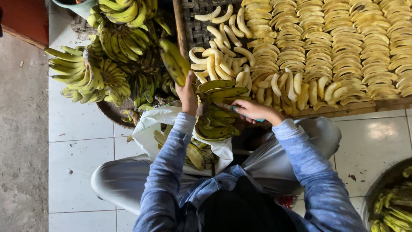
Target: The person sits on the floor and uses a small knife to peel green bananas one at a time, cutting the peel and removing it by hand. Peeled bananas are placed onto a slatted wooden tray alongside already peeled bananas, and peels are set aside.
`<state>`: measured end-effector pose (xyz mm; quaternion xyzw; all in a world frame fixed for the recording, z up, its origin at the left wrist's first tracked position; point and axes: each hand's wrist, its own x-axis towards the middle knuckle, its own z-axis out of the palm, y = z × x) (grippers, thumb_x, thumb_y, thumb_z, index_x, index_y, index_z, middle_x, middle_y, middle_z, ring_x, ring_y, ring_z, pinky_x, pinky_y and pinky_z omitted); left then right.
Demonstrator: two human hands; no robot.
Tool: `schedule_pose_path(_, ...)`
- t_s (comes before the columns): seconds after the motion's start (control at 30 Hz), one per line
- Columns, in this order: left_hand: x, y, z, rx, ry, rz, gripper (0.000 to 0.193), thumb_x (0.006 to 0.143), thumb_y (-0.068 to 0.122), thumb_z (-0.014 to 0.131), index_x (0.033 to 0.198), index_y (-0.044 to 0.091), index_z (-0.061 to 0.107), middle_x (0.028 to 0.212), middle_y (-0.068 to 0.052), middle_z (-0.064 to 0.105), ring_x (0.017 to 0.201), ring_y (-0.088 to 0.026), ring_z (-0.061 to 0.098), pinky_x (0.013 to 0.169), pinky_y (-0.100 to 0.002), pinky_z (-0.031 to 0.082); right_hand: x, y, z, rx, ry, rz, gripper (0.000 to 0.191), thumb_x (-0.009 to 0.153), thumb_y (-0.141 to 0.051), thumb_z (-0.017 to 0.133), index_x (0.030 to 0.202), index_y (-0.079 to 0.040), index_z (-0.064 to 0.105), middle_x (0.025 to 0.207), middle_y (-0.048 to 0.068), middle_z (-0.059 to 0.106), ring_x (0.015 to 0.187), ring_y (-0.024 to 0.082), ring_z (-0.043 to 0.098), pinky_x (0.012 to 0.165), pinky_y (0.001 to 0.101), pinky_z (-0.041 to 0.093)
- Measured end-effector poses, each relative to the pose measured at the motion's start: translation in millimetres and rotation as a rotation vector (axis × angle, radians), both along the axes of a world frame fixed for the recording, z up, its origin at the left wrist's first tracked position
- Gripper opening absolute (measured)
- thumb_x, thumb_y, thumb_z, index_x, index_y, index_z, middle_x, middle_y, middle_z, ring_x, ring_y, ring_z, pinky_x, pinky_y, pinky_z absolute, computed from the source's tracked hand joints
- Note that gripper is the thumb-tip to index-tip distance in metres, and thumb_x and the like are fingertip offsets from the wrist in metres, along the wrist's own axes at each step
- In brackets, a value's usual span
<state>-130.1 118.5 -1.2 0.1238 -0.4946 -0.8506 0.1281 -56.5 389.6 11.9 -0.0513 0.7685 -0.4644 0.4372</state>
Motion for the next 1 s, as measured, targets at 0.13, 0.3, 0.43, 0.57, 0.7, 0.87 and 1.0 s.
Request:
schedule_pose_path(0.13,3.0,2.0,8.3,0.381,-0.101,0.276,0.049,0.093,0.024,0.074,0.132,0.002,0.055,0.116,-0.009,0.065,0.091,-0.019,0.064,0.075,-0.037,0.057,-1.7,-0.2,-2.8,-0.074,0.048,-0.056,0.032,0.107,-0.030,0.048,0.136,-0.017,0.051,0.078,0.003,0.060,0.050,0.010,0.051,0.042,0.0291,0.045)
schedule_pose_path(0.3,20.2,-5.5,34.2,0.276,-0.004,0.345,0.049,0.093,0.022,0.076,0.131,0.000,0.056,0.128,-0.009,0.064,0.105,-0.016,0.067,0.092,-0.032,0.058,7.3,-7.1,13.5,-0.070,0.213,-0.142,0.031,0.105,-0.029,0.051,0.132,-0.014,0.053,0.072,0.001,0.058,0.048,0.008,0.053,0.042,0.0272,0.045)
schedule_pose_path(0.43,37.7,-31.0,72.6,-0.127,0.134,0.212,0.043,0.098,0.021,0.081,0.124,-0.008,0.062,0.114,-0.012,0.069,0.098,-0.019,0.066,0.091,-0.031,0.055,13.6,-27.2,46.6,-0.006,0.712,-0.236,0.026,0.104,-0.029,0.071,0.116,-0.006,0.067,0.069,0.006,0.060,0.052,0.008,0.051,0.047,0.0271,0.038)
schedule_pose_path(0.57,64.9,-72.6,112.0,-0.419,-0.083,-0.358,0.049,0.083,0.026,0.083,0.116,-0.005,0.065,0.091,-0.006,0.074,0.074,-0.018,0.069,0.067,-0.030,0.057,16.0,-42.3,84.9,-0.376,0.552,-0.619,0.041,0.097,-0.026,0.070,0.132,-0.004,0.065,0.084,0.001,0.070,0.044,0.005,0.045,0.040,0.0238,0.034)
schedule_pose_path(0.7,100.8,-65.6,107.1,-0.572,-0.056,-0.782,0.054,0.082,0.033,0.084,0.120,-0.003,0.067,0.098,-0.006,0.078,0.081,-0.015,0.074,0.070,-0.029,0.061,19.6,-59.9,79.9,-0.623,0.197,-0.846,0.045,0.092,-0.032,0.069,0.129,-0.006,0.062,0.094,-0.002,0.077,0.043,0.003,0.044,0.038,0.0222,0.034)
schedule_pose_path(0.87,126.1,-62.6,76.9,-0.901,0.036,-0.748,0.053,0.099,0.038,0.077,0.124,-0.007,0.065,0.093,-0.014,0.076,0.079,-0.013,0.071,0.071,-0.030,0.057,27.6,-81.6,9.1,-0.678,-0.044,-1.005,0.027,0.098,-0.027,0.077,0.109,-0.007,0.063,0.070,-0.005,0.050,0.047,0.005,0.042,0.040,0.0240,0.031)
schedule_pose_path(1.0,129.4,-68.8,76.8,-0.858,-0.175,-0.623,0.054,0.094,0.040,0.069,0.126,-0.003,0.064,0.090,-0.013,0.074,0.057,-0.012,0.065,0.052,-0.030,0.051,24.6,-86.2,-13.6,-0.394,0.125,-1.045,0.018,0.097,-0.025,0.076,0.095,-0.010,0.066,0.070,-0.007,0.055,0.050,0.006,0.046,0.043,0.0239,0.036)
